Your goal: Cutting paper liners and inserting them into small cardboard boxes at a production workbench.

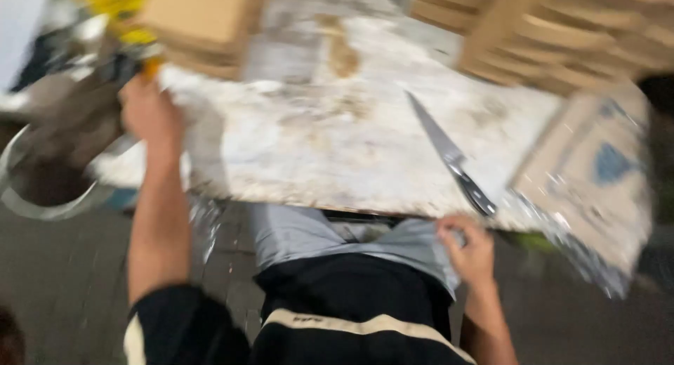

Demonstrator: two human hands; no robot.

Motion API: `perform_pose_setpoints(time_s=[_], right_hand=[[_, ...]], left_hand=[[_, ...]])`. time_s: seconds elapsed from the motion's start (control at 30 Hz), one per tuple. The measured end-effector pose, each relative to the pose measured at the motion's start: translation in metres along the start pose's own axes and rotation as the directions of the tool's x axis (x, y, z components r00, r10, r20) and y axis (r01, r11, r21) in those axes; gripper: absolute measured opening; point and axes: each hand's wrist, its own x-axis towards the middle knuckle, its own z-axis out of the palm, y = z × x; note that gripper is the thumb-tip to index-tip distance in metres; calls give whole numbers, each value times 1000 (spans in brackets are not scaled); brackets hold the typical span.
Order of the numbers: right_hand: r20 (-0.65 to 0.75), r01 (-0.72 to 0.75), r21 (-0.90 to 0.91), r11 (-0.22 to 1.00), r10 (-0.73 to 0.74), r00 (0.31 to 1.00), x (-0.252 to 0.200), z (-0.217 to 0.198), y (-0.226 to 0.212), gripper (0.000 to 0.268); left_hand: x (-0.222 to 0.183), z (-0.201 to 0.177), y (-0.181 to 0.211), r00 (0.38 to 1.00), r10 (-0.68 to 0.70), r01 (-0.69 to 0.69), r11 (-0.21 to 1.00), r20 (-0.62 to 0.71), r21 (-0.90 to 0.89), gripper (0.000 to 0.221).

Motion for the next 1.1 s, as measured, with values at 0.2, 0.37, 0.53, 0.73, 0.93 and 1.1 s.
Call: perform_pose_setpoints(time_s=[0.2,0.37,0.53,0.73,0.93,1.1], right_hand=[[-314,-99,-498,862,-73,947,25,-91,21,22],[-315,-377,-649,661,218,924,-2,-136,86,17],[-253,-652,-601,463,664,704,-16,-148,54,46],[-403,-623,-465,630,476,782,-66,-133,106,55],[-420,-317,-550,773,72,905,-51,-143,121,10],[-340,-380,-722,579,181,923,-36,-157,141,51]], left_hand=[[-65,-110,66,901,347,-139,801,261,-583,26],[-92,-162,111,929,369,-317,742,-35,-590,25],[-106,-154,110,948,319,-267,811,10,-520,30],[-108,-153,111,920,388,-378,845,-52,-378,38],[-109,-152,113,932,357,-346,831,-61,-434,30],[-105,-156,115,935,351,-335,824,-52,-458,31]])
